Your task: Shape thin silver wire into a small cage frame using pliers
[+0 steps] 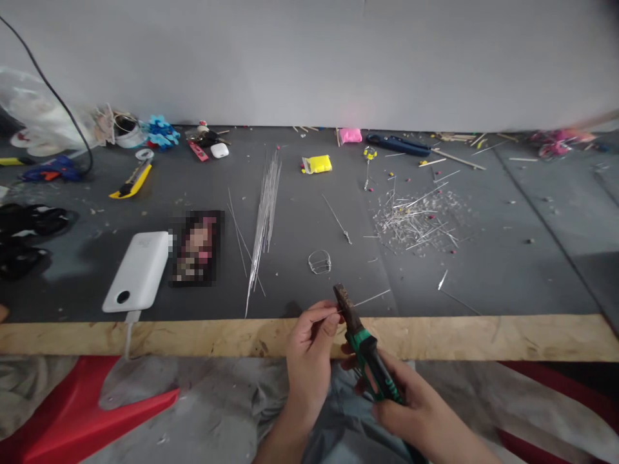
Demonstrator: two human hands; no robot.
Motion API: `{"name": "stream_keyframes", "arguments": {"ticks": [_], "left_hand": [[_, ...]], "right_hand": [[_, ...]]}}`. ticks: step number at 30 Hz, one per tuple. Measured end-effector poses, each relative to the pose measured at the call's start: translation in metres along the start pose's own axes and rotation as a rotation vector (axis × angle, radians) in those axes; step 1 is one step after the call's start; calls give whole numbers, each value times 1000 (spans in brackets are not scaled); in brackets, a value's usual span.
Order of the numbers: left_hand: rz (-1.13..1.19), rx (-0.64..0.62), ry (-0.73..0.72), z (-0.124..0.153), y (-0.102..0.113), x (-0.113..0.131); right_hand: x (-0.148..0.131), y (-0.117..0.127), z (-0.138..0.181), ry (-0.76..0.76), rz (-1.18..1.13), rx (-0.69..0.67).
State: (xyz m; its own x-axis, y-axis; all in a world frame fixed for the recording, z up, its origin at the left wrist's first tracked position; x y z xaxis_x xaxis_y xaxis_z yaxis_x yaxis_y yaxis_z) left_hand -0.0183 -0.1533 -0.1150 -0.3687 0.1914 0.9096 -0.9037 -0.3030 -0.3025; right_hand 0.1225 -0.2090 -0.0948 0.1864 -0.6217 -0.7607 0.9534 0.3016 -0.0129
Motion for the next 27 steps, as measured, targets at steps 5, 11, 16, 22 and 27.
{"name": "stream_keyframes", "arguments": {"ticks": [5, 11, 16, 22, 27], "left_hand": [[28, 23, 16, 1, 2, -3], [58, 30, 64, 0, 2, -9], [33, 24, 64, 1, 0, -8], [28, 34, 80, -1, -3, -6], [40, 39, 65, -3, -6, -4]], "right_hand": [[4, -3, -2, -27, -24, -8], [3, -1, -7, -34, 79, 22], [0, 0, -12, 0, 83, 19], [6, 4, -14, -20, 89, 71], [6, 5, -15, -26, 94, 75]]}}
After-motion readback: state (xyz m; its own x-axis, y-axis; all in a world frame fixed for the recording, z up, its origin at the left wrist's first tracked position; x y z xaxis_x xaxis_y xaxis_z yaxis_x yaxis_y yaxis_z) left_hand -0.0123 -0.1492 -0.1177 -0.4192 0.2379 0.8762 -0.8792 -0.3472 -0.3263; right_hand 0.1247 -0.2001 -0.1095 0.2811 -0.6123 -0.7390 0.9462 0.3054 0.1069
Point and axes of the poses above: each hand's wrist, its own z-axis away from the middle knuckle, its own y-axis out of the back of the hand, x = y × z, the point moved 9 cm from there along -z, towards the middle knuckle, and after that the axes turned 9 degrees about z, right-handed, at the moved point
